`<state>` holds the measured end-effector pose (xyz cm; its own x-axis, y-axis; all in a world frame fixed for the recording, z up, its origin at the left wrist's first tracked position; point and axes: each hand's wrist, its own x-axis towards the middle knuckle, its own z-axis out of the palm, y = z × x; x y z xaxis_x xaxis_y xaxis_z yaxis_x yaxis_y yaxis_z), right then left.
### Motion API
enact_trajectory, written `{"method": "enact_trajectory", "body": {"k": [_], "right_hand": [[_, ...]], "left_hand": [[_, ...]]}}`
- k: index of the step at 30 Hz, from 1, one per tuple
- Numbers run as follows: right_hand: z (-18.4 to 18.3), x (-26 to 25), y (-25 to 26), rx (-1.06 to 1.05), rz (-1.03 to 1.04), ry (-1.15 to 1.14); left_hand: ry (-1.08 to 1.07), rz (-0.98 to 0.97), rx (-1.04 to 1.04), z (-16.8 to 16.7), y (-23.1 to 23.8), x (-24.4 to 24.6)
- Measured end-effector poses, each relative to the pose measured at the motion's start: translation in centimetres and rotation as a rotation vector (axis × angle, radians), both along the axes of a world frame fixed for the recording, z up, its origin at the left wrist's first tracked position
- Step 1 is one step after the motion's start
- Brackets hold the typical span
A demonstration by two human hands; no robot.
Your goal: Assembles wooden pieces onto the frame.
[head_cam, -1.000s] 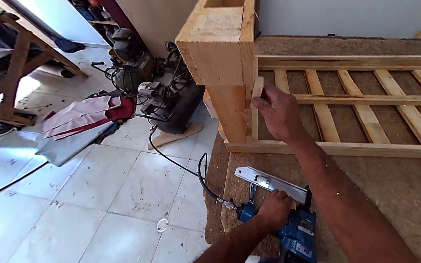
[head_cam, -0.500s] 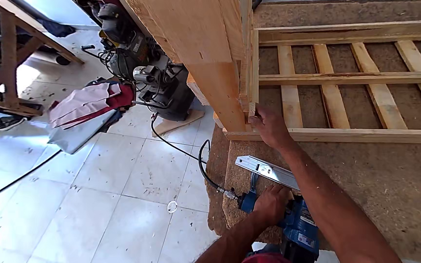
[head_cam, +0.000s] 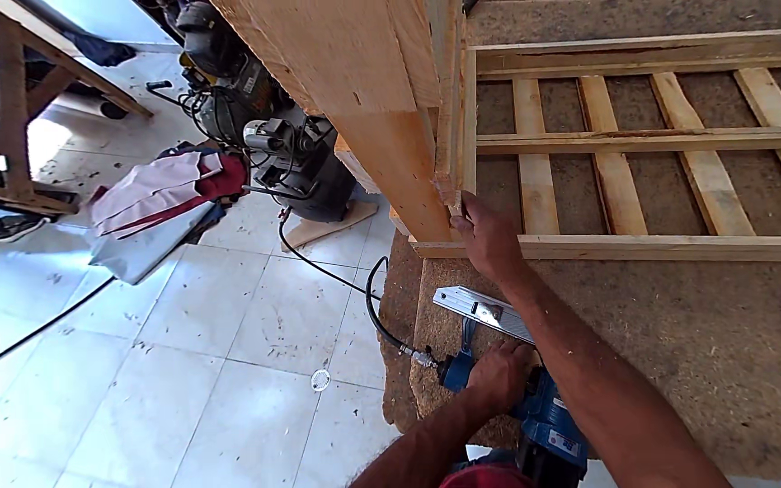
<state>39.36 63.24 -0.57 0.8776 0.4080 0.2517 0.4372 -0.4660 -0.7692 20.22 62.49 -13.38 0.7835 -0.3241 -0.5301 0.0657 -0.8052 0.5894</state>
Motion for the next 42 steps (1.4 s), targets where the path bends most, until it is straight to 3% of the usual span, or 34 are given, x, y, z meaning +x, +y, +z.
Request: {"method": "enact_trajectory", "body": {"k": [11,14,17,19,21,23,25,29,33,37,40,42], "right_hand": [[-0.8,-0.1,0.2,0.106,0.049,0.056],[-0.1,0.1,-1.4,0.347,0.047,0.190],[0.3,3.1,-2.8,0.810,-0.202,0.299],[0.1,5.2,-0.6,0.937,-0.329,0.333],[-0.8,5.4,5.1,0.894,-0.346,0.332],[-1.2,5.1,7.1,0.838,-0.232,0.368],[-1.8,5.4,6.0,0.787,-0.207,0.400],[-2.1,6.3,2.8,0.842,-0.350,0.400],[-0.1,5.5,5.3,0.821,-0.342,0.418],[0.1,6.8,5.4,0.649,-0.136,0.445],[1.6,8.4,3.5,0.728,-0.253,0.422],[1.7,7.7,5.2,0.771,-0.305,0.429]], "left_hand": [[0.004,0.017,-0.027,0.1,0.1,-0.2],[-0.005,0.002,-0.046,-0.2,0.4,-0.1],[0.013,0.000,-0.066,0.3,0.6,-0.1],[0.034,0.021,-0.080,1.2,0.9,-0.4],[0.046,0.024,-0.048,1.2,0.8,-1.0],[0.118,-0.010,-0.039,3.3,1.1,-0.3],[0.078,-0.017,-0.068,3.2,1.0,0.0],[0.041,-0.013,-0.091,2.2,0.8,0.2],[0.109,0.016,-0.070,3.9,1.2,-0.1],[0.014,0.002,-0.057,0.5,0.4,-0.2],[0.018,0.007,-0.068,0.2,0.3,-0.1],[0.043,-0.001,-0.064,1.1,0.6,0.1]]}}
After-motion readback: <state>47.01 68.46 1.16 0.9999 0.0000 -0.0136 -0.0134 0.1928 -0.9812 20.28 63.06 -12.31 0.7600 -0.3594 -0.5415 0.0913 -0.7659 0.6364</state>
